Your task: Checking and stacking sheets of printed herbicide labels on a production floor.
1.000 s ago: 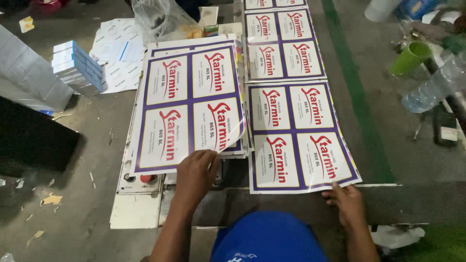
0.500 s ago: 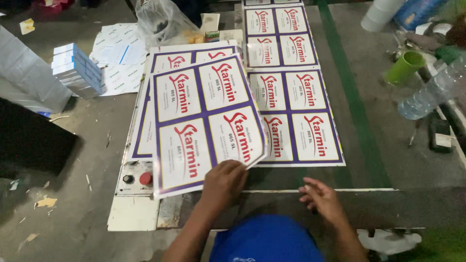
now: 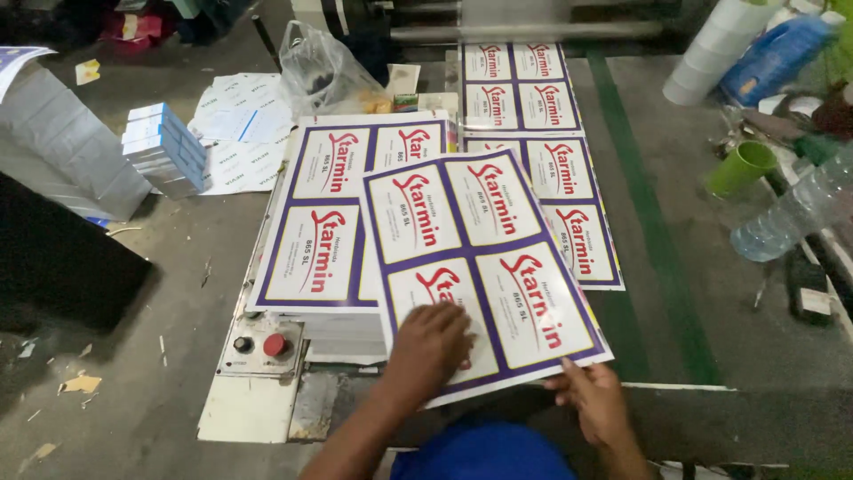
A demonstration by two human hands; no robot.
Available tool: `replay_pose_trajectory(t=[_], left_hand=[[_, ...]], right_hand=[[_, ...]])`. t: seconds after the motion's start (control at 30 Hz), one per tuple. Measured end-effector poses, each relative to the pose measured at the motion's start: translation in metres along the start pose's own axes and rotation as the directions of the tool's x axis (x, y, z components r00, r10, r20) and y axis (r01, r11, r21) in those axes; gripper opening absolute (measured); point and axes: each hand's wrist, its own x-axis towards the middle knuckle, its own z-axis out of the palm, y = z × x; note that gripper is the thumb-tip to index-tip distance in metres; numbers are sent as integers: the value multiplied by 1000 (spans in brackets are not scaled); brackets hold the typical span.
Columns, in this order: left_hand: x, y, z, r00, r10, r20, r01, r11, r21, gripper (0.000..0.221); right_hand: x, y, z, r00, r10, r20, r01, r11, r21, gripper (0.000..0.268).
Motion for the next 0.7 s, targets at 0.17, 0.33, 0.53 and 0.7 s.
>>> replay_pose_trajectory(t=[0.17,0.33,0.53,0.7], left_hand=[[-6,-64,-36,950,-311,14,309,949,61,35],[-8,-87,-58,963,-236,133,208,958,197,56],[1,-96,-72,941,-239,239,202,965,170,36],[17,-60,-96,880,-430,204,402,901,162,15]], right_hand=[[0,20,-62,979,-2,-205,2,1000,-2,22],[-12,35,-108,951,44,-307,-50,999,-11,24],[-35,37,-132,926,110,-362,-134,990,-42,30],[-52,22,-123,877,176,-447,-243,965,-98,32]])
